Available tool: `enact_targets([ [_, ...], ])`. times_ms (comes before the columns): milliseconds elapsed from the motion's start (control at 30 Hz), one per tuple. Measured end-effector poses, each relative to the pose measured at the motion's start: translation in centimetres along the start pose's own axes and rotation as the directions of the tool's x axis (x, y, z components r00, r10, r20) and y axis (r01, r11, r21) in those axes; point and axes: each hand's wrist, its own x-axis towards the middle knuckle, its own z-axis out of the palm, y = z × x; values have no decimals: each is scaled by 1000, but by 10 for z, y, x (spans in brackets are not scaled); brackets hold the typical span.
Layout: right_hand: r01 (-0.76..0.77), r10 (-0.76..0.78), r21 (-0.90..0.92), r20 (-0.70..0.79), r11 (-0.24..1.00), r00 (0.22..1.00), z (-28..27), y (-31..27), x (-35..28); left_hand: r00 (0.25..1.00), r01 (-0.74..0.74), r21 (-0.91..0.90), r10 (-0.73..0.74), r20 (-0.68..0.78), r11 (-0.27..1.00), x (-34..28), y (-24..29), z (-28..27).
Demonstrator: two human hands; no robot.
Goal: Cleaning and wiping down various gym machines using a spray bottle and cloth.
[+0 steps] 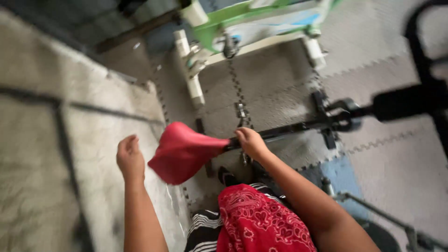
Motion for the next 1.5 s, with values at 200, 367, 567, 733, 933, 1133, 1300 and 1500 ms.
enact_targets([
  [200, -142, 312, 477, -301, 868, 901, -62, 103, -90, 783, -232, -104, 249, 570, 967, -65, 151, 137],
  [367, -182, 675, 809, -316, 558, 667, -115, 162, -167, 413, -349, -161, 306, 858, 923, -158, 210, 223],
  [567, 205, 878, 943, -322, 264, 353, -175, 208, -252, 27, -273, -328, 348, 937, 904, -279, 235, 313],
  [733, 384, 939, 906, -272, 177, 209, -209, 257, -312, -353, -259, -389, 288, 890, 884, -375, 247, 378],
  [933, 464, 954, 877, -236, 126, 187, -252, 273, -365, -531, -284, -318, 127, 838, 905, -433, 310, 393],
  [1133, 625, 859, 778, -358, 59, 365, -330, 202, -354, -385, -405, -445, 292, 876, 799, -427, 405, 382],
  [1300, 612, 785, 788, -422, 69, 454, -381, 144, -330, 49, -285, -444, 475, 878, 849, -379, 399, 419],
  [1500, 444, 680, 768, -628, 462, 379, -414, 133, -311, 459, -343, -530, 631, 626, 776, -317, 382, 469],
])
